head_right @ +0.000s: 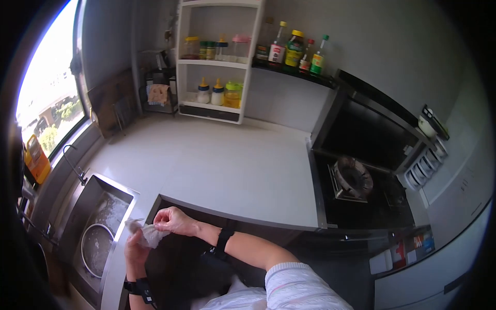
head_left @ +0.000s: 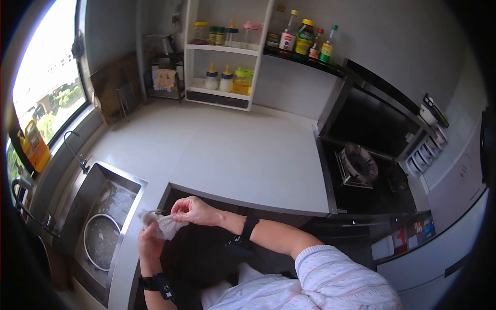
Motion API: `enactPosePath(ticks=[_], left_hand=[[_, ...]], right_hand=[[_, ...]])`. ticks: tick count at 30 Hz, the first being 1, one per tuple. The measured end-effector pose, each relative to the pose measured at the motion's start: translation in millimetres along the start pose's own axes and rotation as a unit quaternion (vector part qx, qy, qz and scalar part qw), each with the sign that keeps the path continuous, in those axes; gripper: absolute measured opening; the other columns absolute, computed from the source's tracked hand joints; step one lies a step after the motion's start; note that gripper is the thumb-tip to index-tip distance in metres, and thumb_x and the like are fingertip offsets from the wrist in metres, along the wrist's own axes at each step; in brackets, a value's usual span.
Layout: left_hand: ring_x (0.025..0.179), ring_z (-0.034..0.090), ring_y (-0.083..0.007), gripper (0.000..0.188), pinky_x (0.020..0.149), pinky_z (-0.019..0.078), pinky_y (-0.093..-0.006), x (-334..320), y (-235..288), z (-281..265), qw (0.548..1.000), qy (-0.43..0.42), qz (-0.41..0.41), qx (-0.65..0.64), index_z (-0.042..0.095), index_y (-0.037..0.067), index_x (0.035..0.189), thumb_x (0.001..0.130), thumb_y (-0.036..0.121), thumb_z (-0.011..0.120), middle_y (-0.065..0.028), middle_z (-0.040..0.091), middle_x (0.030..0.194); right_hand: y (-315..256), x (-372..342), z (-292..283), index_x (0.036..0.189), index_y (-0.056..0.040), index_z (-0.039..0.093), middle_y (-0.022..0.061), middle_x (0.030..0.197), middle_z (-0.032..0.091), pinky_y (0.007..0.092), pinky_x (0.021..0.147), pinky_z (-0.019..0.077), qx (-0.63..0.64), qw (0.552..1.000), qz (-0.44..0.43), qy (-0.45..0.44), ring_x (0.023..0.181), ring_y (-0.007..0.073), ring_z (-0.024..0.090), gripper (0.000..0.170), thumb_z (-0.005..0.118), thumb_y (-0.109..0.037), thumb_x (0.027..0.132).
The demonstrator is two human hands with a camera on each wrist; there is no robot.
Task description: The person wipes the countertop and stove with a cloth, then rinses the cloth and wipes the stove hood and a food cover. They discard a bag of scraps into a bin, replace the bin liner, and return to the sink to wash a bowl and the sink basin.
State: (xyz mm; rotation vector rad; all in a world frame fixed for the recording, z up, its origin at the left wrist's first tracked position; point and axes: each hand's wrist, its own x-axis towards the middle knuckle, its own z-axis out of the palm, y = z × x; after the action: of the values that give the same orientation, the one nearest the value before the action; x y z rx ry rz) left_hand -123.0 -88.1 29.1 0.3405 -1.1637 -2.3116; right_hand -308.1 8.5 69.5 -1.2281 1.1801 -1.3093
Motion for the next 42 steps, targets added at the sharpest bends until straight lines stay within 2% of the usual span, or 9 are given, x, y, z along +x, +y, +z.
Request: enactPosePath(ticks=[2,6,8,10,14,22,34,40,42], left_hand=[[0.097,0.056,-0.0228,0.042,0.075,0.0471,-0.045,-2.0,-2.0,6.6,0.989,0.12,-0.051,-0.072,0.048,0.012,0.116,0.083,0.036,0.058,-0.0061,0.055,0.107],[0.093,0.056,-0.0243,0.041,0.075,0.0475,-0.0419,8.7,-61.8,18.0,0.991,0.016,-0.09,-0.093,0.049,0.009,0.113,0.086,0.039,0.051,-0.0079,0.057,0.104],[0.078,0.059,-0.0229,0.034,0.065,0.0493,-0.0363,-6.1,-79.4,46.6,0.947,-0.09,-0.256,-0.174,0.054,0.006,0.103,0.088,0.036,0.05,-0.0069,0.059,0.09],[0.068,0.059,-0.021,0.037,0.056,0.0488,-0.0338,-32.3,-101.5,60.7,0.959,0.03,-0.218,-0.179,0.055,0.006,0.099,0.089,0.04,0.045,-0.0061,0.06,0.085],[0.097,0.055,-0.0232,0.042,0.082,0.0438,-0.0395,-87.3,-86.3,67.7,0.96,0.008,-0.221,-0.169,0.05,0.006,0.115,0.088,0.037,0.05,-0.0081,0.057,0.107],[0.101,0.053,-0.0193,0.042,0.089,0.0402,-0.0365,-101.1,-97.9,100.7,0.975,-0.063,-0.204,-0.063,0.048,0.002,0.116,0.086,0.03,0.056,-0.0063,0.057,0.107],[0.081,0.06,-0.014,0.028,0.073,0.0468,-0.0272,-51.0,-161.9,272.2,0.953,-0.185,-0.174,0.163,0.06,-0.002,0.098,0.07,0.001,0.061,-0.0062,0.063,0.088],[0.082,0.06,-0.0171,0.025,0.075,0.048,-0.0293,-38.2,-236.0,370.1,0.964,-0.151,-0.211,-0.056,0.056,0.0,0.104,0.08,0.004,0.051,-0.0082,0.061,0.095],[0.092,0.058,-0.0192,0.029,0.082,0.0465,-0.0309,-45.3,-245.6,398.4,0.896,-0.152,-0.363,-0.207,0.053,0.0,0.11,0.084,0.012,0.052,-0.0092,0.058,0.104]], right_hand=[[-11.7,-28.9,-15.0,0.09,-0.0049,0.061,-0.0022,0.073,0.058,0.0194,0.062,0.0435,0.007,0.999,0.016,0.031,0.067,0.0035,0.051,0.015,0.064,-0.017,0.082],[-33.5,-84.4,3.5,0.091,-0.0054,0.062,0.0033,0.071,0.061,0.0218,0.052,0.0483,0.113,0.969,0.173,-0.138,0.06,0.0107,0.06,0.024,0.06,-0.029,0.084],[-6.2,-95.9,20.3,0.09,-0.0043,0.061,0.0052,0.073,0.062,0.0226,0.051,0.0487,0.194,0.956,0.208,-0.071,0.06,0.0131,0.061,0.031,0.056,-0.035,0.086],[15.8,-107.8,27.5,0.091,-0.0041,0.06,0.0062,0.076,0.063,0.0239,0.051,0.0491,0.234,0.938,0.255,-0.026,0.06,0.0143,0.062,0.034,0.053,-0.037,0.087],[56.9,-147.7,30.1,0.096,-0.0076,0.059,0.0049,0.084,0.063,0.0252,0.052,0.0482,0.17,0.931,0.275,0.17,0.071,0.0127,0.062,0.028,0.056,-0.033,0.086],[39.7,-210.8,45.8,0.097,-0.0035,0.063,-0.0014,0.088,0.06,0.0216,0.065,0.0426,-0.116,0.972,0.094,0.182,0.08,0.0051,0.052,0.02,0.06,-0.019,0.084],[-47.8,-383.6,-50.7,0.084,-0.0025,0.061,-0.0052,0.064,0.052,0.0178,0.048,0.0372,-0.07,0.911,0.015,0.406,0.055,0.0009,0.045,0.015,0.055,-0.016,0.087],[-102.9,-471.3,-98.6,0.088,-0.0026,0.062,-0.003,0.07,0.057,0.019,0.055,0.0434,0.001,0.921,-0.029,0.389,0.061,0.004,0.052,0.016,0.056,-0.017,0.087],[-85.6,-494.0,-128.8,0.095,-0.0017,0.061,0.0006,0.081,0.061,0.0228,0.066,0.0463,0.195,0.884,-0.007,0.425,0.072,0.0076,0.056,0.017,0.055,-0.016,0.087]])
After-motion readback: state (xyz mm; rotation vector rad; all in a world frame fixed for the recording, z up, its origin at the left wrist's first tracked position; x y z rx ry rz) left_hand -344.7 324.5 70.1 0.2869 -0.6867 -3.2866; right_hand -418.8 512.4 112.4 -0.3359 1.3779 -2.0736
